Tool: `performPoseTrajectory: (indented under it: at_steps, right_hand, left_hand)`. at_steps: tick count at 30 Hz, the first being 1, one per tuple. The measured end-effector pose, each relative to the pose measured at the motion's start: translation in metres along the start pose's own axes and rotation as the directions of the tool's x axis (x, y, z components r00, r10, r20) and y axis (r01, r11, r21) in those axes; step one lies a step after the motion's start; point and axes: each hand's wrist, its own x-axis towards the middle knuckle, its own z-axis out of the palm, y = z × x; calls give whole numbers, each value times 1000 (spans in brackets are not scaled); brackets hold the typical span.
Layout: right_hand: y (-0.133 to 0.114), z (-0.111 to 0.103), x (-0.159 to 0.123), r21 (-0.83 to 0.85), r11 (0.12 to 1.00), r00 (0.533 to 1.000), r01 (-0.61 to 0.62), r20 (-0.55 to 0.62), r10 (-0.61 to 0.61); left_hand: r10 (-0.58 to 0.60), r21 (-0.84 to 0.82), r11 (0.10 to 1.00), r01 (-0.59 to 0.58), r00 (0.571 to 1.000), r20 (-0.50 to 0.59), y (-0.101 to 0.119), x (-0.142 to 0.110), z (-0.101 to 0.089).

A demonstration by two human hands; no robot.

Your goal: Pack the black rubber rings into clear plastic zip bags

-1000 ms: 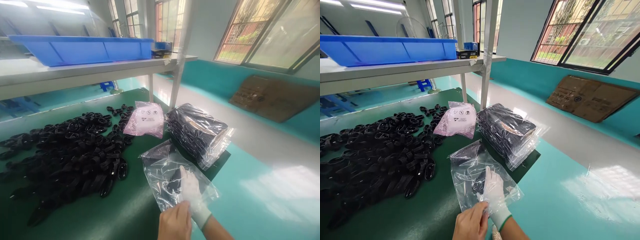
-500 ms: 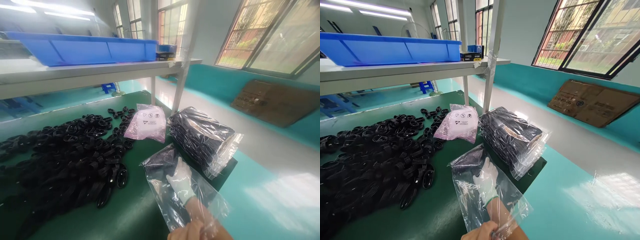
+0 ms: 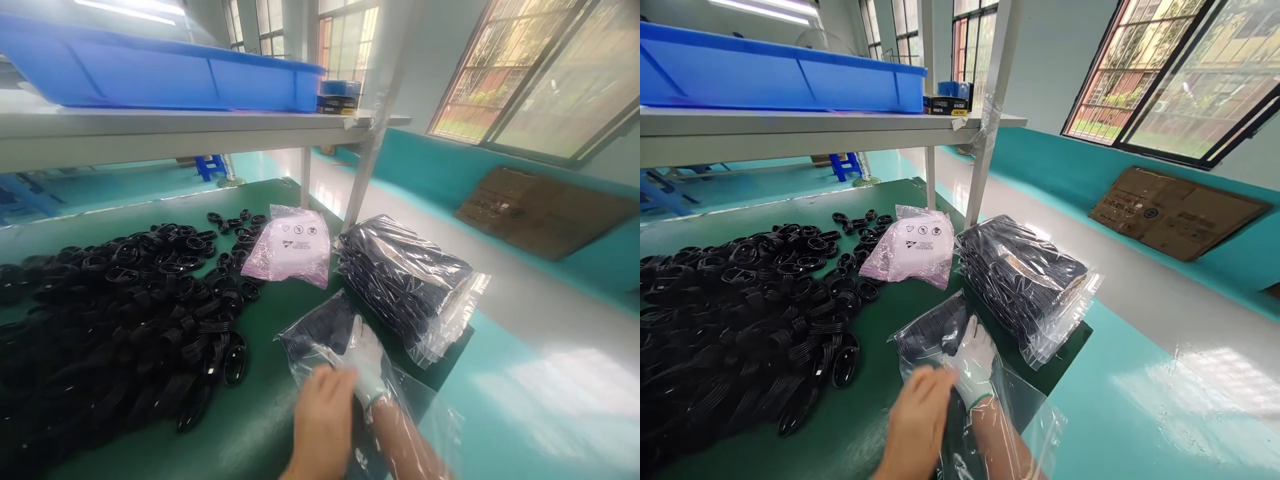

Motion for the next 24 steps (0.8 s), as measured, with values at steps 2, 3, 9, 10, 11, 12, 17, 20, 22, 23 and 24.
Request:
performPoseTrajectory:
  at_steps: [2,3,9,10,11,12,17,20,22,23,24]
  right_hand:
    - [-2,-1,0,-15,1000,1000,6,-2,-6]
    - [-3,-1,0,-25,1000,1000,10,-2,-10]
    - [-25,1,16,-283,959,999,3,-39,-15]
    - [-30,2,22,-311,950,999,-5,-47,-10]
    - [-34,3,28,-324,946,999,-10,-52,-8]
    - [-37,3,32,-330,944,998,-12,-56,-7]
    - [-33,-5,9,-313,949,996,28,-77,-54]
    - [-21,0,-22,-135,982,991,132,27,-129]
    - [-17,14,-32,-14,989,981,146,135,-143]
    - [-18,22,-33,23,992,977,124,171,-126]
    - [-19,31,-31,45,995,976,89,193,-96]
  left_hand:
    - [55,149,987,-62,997,52,-30,24,6]
    - [85,197,975,-102,992,93,-41,33,10]
    - [112,274,945,-178,964,241,-57,45,31]
    - [108,272,946,-175,964,244,-56,45,31]
    - [105,265,949,-169,965,240,-54,46,30]
    - [103,251,954,-163,967,234,-53,45,25]
    - [-342,152,933,326,936,88,-60,19,-20]
    - [-781,-58,572,818,565,267,-66,-13,-34]
    - [-793,-217,277,936,351,498,-68,-28,-25]
    - [-766,-280,158,947,297,570,-69,-31,-17]
    - [-747,-329,75,941,272,606,-69,-32,-8]
